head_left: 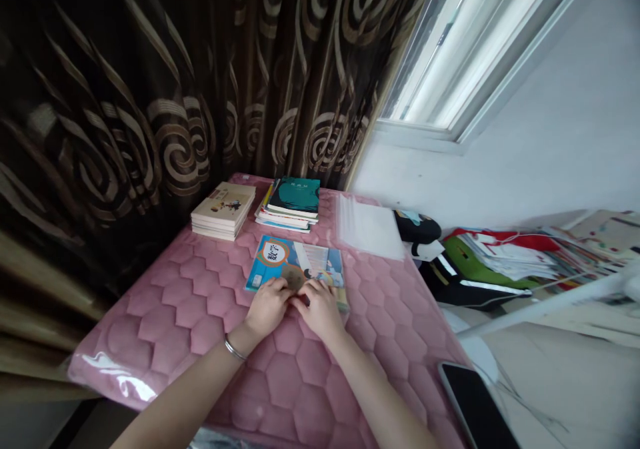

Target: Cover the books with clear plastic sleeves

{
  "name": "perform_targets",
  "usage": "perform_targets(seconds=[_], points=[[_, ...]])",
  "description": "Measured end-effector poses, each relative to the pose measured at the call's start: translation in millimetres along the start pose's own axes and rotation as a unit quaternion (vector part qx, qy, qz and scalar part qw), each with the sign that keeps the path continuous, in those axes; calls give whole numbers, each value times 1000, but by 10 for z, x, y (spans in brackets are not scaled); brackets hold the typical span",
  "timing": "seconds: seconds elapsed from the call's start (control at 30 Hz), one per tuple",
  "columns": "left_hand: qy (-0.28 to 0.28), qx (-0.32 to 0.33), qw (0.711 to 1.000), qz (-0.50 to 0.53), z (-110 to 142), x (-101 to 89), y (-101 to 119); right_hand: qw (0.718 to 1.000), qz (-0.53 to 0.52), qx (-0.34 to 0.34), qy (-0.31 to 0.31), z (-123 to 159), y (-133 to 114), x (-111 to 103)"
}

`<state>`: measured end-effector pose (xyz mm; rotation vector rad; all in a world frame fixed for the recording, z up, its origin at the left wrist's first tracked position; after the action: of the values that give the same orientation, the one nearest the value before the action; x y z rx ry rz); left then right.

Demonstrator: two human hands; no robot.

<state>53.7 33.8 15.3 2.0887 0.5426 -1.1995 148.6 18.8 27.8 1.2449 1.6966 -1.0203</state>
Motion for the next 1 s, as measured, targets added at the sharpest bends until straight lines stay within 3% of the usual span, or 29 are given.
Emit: perform_targets(seconds=[0.13, 0.33, 0.47, 0.6, 0.8, 1.0], points=[[2, -38, 999, 8, 26, -112, -139, 1000, 2, 10, 13, 69, 176, 8], [-9, -78, 997, 3, 159, -319, -467, 999, 10, 22, 21, 337, 598, -146], [15, -88, 996, 24, 290, -448, -733, 998, 10, 59, 36, 495, 880, -219], [48, -80, 992, 83, 364, -514, -913, 996, -5, 69, 48, 560, 1000, -231], [64, -73, 991, 96, 369, -501, -966, 996, -45, 63, 49, 571, 1052, -183], [68, -92, 993, -5, 423, -555, -830, 995, -55, 57, 53, 577, 1028, -206]])
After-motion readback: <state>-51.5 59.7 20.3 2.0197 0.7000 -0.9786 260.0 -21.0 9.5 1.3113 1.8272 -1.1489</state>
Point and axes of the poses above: each hand's wrist, its own z-axis away from the middle knuckle, its own x-axis out of the palm, y = z × x, the point moved 9 cm from there along -z, towards the middle knuckle, and after that the axes turned 7 degrees about z, right-handed, at the moved point
